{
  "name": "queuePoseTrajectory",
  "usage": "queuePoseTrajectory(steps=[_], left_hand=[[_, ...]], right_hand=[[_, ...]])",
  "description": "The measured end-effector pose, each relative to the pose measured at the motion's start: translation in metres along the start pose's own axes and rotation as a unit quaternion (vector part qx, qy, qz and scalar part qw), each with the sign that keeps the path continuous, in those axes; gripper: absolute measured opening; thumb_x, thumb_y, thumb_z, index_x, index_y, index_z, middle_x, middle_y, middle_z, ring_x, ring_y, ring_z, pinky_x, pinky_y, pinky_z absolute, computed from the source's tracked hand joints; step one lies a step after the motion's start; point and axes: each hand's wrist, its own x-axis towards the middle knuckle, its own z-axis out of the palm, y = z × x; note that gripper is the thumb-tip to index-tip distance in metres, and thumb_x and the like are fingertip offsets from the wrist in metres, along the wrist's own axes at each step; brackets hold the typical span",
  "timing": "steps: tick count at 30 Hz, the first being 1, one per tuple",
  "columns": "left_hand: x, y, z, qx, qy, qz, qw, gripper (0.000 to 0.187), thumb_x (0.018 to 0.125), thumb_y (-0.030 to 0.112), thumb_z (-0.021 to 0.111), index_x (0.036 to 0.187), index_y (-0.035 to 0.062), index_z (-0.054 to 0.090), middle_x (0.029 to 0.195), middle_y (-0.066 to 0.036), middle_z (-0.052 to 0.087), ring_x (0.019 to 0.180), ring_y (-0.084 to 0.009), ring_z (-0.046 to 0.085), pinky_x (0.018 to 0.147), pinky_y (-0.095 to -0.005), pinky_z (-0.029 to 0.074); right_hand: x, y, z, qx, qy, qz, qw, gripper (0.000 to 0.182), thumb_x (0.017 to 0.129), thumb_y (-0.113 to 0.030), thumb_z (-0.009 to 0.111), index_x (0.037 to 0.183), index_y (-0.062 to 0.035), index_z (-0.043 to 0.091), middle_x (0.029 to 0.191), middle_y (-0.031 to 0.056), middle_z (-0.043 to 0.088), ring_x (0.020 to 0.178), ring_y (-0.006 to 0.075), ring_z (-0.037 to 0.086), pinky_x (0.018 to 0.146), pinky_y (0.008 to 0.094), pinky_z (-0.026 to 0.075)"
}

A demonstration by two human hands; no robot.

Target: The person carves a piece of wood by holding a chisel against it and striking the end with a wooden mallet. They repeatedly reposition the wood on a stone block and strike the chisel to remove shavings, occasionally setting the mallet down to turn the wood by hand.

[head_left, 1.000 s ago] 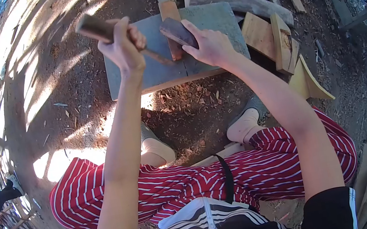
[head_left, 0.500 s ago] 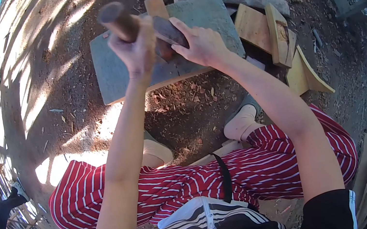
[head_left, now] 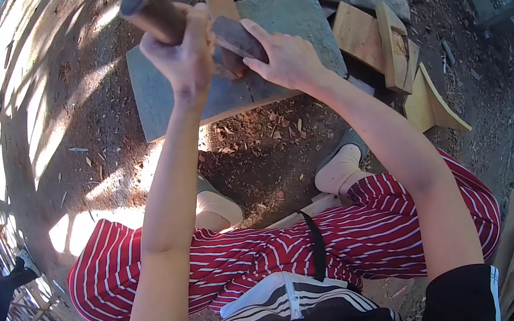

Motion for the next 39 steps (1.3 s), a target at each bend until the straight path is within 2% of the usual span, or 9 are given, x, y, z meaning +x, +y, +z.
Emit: queuePoseTrajectory(steps=[14, 19, 22, 24, 26, 29, 32, 37, 39], left_hand=[[0.001, -0.017, -0.004, 0.039, 0.014, 0.012, 0.999, 0.013, 0.084, 0.004, 0.065, 0.08, 0.0025, 0.052, 0.056, -0.004, 0.05, 0.041, -0.0085, 0.044, 0.039, -0.0242, 0.034], [-0.003, -0.029, -0.005, 0.071, 0.006, 0.042, 0.997, 0.012, 0.082, 0.002, 0.065, 0.08, 0.0027, 0.053, 0.058, -0.003, 0.052, 0.043, -0.0075, 0.046, 0.039, -0.0238, 0.035], [-0.008, -0.034, -0.007, 0.092, 0.02, 0.046, 0.995, 0.01, 0.081, 0.001, 0.064, 0.081, 0.0022, 0.054, 0.06, -0.002, 0.054, 0.045, -0.0075, 0.048, 0.041, -0.0234, 0.038], [-0.007, -0.031, -0.003, 0.114, 0.003, 0.073, 0.991, 0.009, 0.08, 0.0, 0.064, 0.082, 0.0021, 0.055, 0.062, -0.002, 0.055, 0.048, -0.007, 0.05, 0.044, -0.0221, 0.04], [-0.008, -0.031, -0.002, 0.107, 0.005, 0.048, 0.993, 0.013, 0.077, 0.005, 0.069, 0.077, 0.0021, 0.056, 0.064, -0.001, 0.057, 0.054, -0.0064, 0.051, 0.05, -0.0234, 0.042], [-0.015, -0.038, -0.001, 0.113, 0.047, 0.104, 0.987, 0.019, 0.075, 0.011, 0.073, 0.075, 0.0017, 0.057, 0.068, -0.001, 0.06, 0.062, -0.0061, 0.052, 0.057, -0.0247, 0.044], [-0.004, -0.032, -0.001, 0.092, 0.051, 0.144, 0.984, 0.019, 0.075, 0.012, 0.073, 0.079, 0.0007, 0.058, 0.07, -0.002, 0.062, 0.063, -0.0068, 0.053, 0.059, -0.0251, 0.045], [-0.013, -0.017, 0.01, 0.027, 0.064, 0.041, 0.997, 0.022, 0.073, 0.013, 0.074, 0.083, -0.0016, 0.06, 0.073, -0.001, 0.064, 0.069, -0.0063, 0.055, 0.063, -0.0255, 0.046], [-0.005, -0.04, -0.003, 0.191, 0.052, 0.146, 0.969, 0.023, 0.074, 0.016, 0.073, 0.078, -0.001, 0.059, 0.073, -0.002, 0.063, 0.068, -0.0056, 0.053, 0.061, -0.0249, 0.044]], right_hand=[[0.001, -0.006, -0.003, 0.005, 0.004, 0.01, 1.0, 0.07, 0.087, -0.046, 0.061, 0.147, -0.0243, 0.031, 0.095, 0.0231, 0.068, 0.087, 0.0465, 0.065, 0.078, 0.054, 0.052], [0.026, 0.009, -0.014, 0.155, 0.01, 0.023, 0.988, 0.068, 0.085, -0.049, 0.064, 0.137, -0.0106, 0.045, 0.107, 0.0213, 0.066, 0.098, 0.0332, 0.066, 0.086, 0.0448, 0.052], [0.048, -0.015, -0.084, 0.27, 0.168, -0.073, 0.945, 0.069, 0.081, -0.043, 0.065, 0.138, -0.0072, 0.046, 0.095, 0.0175, 0.071, 0.076, 0.0305, 0.071, 0.075, 0.043, 0.056], [0.034, -0.036, -0.166, 0.18, 0.104, -0.062, 0.976, 0.046, 0.086, -0.036, 0.066, 0.117, -0.002, 0.058, 0.08, 0.0098, 0.068, 0.072, 0.0194, 0.066, 0.065, 0.0319, 0.052], [-0.01, -0.105, -0.223, 0.371, 0.144, -0.266, 0.878, 0.063, 0.093, -0.034, 0.059, 0.136, 0.0068, 0.037, 0.108, 0.0204, 0.061, 0.078, 0.0214, 0.063, 0.066, 0.0336, 0.053], [-0.017, -0.11, -0.185, 0.175, 0.094, -0.223, 0.954, 0.042, 0.088, -0.035, 0.066, 0.113, -0.0019, 0.063, 0.068, 0.0052, 0.065, 0.059, 0.0151, 0.063, 0.058, 0.0303, 0.051], [-0.015, -0.102, -0.178, 0.025, 0.155, -0.244, 0.957, 0.048, 0.085, -0.036, 0.064, 0.118, -0.0014, 0.06, 0.071, 0.0124, 0.07, 0.063, 0.0222, 0.071, 0.065, 0.0367, 0.059], [-0.026, -0.111, -0.196, 0.167, 0.06, -0.18, 0.968, 0.051, 0.085, -0.034, 0.063, 0.127, -0.0057, 0.057, 0.074, 0.0175, 0.069, 0.069, 0.0313, 0.071, 0.068, 0.0431, 0.059], [-0.026, -0.102, -0.163, 0.015, 0.165, -0.228, 0.96, 0.05, 0.086, -0.034, 0.063, 0.126, -0.0058, 0.056, 0.076, 0.017, 0.07, 0.067, 0.0289, 0.071, 0.067, 0.0416, 0.059]])
